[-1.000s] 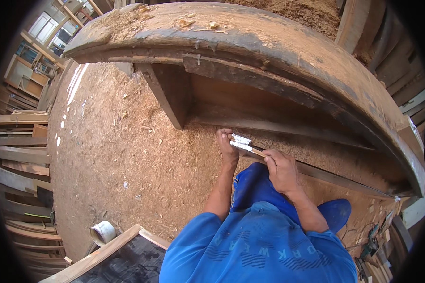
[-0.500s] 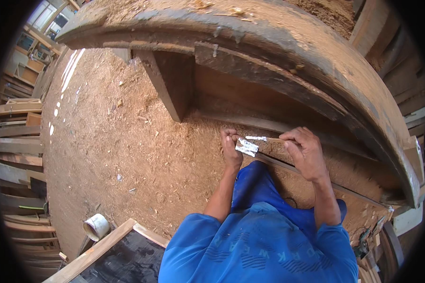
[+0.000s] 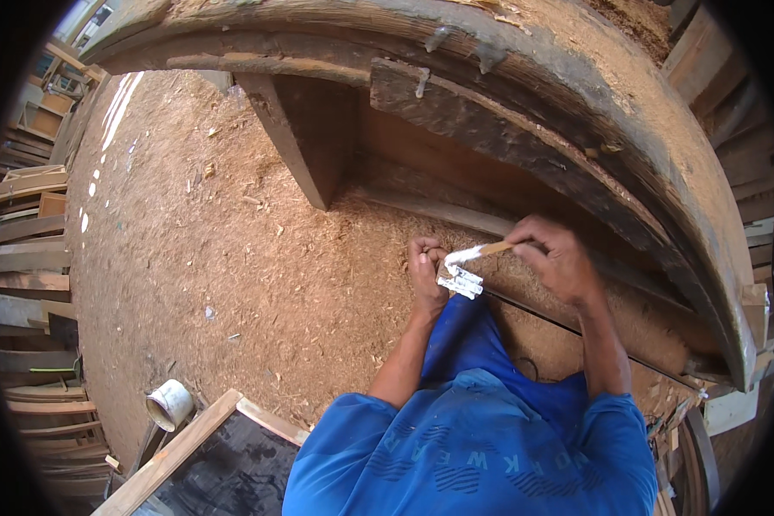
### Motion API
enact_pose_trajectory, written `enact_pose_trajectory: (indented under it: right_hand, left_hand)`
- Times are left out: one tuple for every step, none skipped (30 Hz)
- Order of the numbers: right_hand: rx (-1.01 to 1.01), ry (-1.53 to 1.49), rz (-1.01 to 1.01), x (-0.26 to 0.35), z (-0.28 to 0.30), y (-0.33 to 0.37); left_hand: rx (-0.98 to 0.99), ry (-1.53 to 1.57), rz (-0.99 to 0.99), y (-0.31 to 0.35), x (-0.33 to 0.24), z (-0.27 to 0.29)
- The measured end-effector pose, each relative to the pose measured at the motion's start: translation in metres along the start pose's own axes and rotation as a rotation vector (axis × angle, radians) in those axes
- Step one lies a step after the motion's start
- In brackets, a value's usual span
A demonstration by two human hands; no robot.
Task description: The person scrapes a small wooden piece with a chisel and then applies glue to the edges and joints of a wooden frame and strips using a stick.
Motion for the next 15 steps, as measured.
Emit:
enact_pose_trajectory:
  right_hand:
    - [0.014, 0.08, 0.105, 0.009, -0.004, 0.001]
    - [0.01, 0.079, 0.097, 0.007, -0.006, -0.001]
    - [0.018, 0.145, 0.173, 0.01, -0.011, -0.002]
    - [0.03, 0.217, 0.253, 0.014, -0.015, -0.002]
    - [0.03, 0.221, 0.245, 0.014, -0.013, 0.0]
    - [-0.002, 0.105, 0.04, 0.001, -0.005, -0.001]
    - [-0.035, -0.019, -0.168, -0.015, 0.001, 0.0]
    - [-0.038, -0.021, -0.181, -0.014, 0.005, 0.003]
    - [0.012, 0.007, -0.172, -0.011, 0.004, 0.005]
    - [0.06, 0.036, -0.163, -0.009, 0.003, 0.008]
    - [0.052, 0.032, -0.174, -0.014, 0.004, 0.012]
    - [0.078, 0.074, -0.102, -0.013, 0.0, 0.018]
    - [0.106, 0.114, -0.029, -0.011, -0.004, 0.024]
    - [0.1, 0.108, -0.039, -0.015, -0.003, 0.03]
    - [0.11, 0.104, -0.074, -0.022, -0.001, 0.036]
  left_hand:
    - [0.01, 0.035, -0.003, 0.0, -0.004, -0.004]
    - [0.009, 0.042, 0.013, 0.0, -0.004, -0.005]
    - [0.014, 0.044, 0.021, 0.0, -0.001, -0.005]
    - [0.007, 0.039, -0.007, 0.001, 0.001, -0.003]
    - [0.001, 0.033, -0.034, 0.001, 0.003, -0.001]
    - [0.0, 0.037, -0.019, 0.003, 0.009, 0.004]
    - [0.0, 0.026, 0.011, 0.003, 0.002, 0.004]
    - [-0.017, 0.057, 0.006, 0.004, 0.002, 0.004]
    - [-0.033, 0.087, 0.001, 0.005, 0.003, 0.004]
    - [-0.025, 0.089, 0.013, 0.005, 0.004, 0.003]
    - [-0.009, 0.099, -0.008, 0.004, 0.002, 0.002]
    - [0.006, 0.109, -0.029, 0.004, 0.0, 0.0]
    - [0.014, 0.107, -0.019, 0.003, -0.001, 0.0]
    - [0.015, 0.08, -0.027, 0.002, -0.002, 0.0]
    - [0.017, 0.053, -0.036, 0.001, -0.004, -0.001]
Point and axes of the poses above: each hand's wrist, its own y-axis away from the middle knuckle, its own z-axis out of the back of the hand, x = y × z, the point moved 8 cm from there along -y, towards the middle knuckle, and after that the axes turned 11 degrees about -z, right-handed, at the moved point
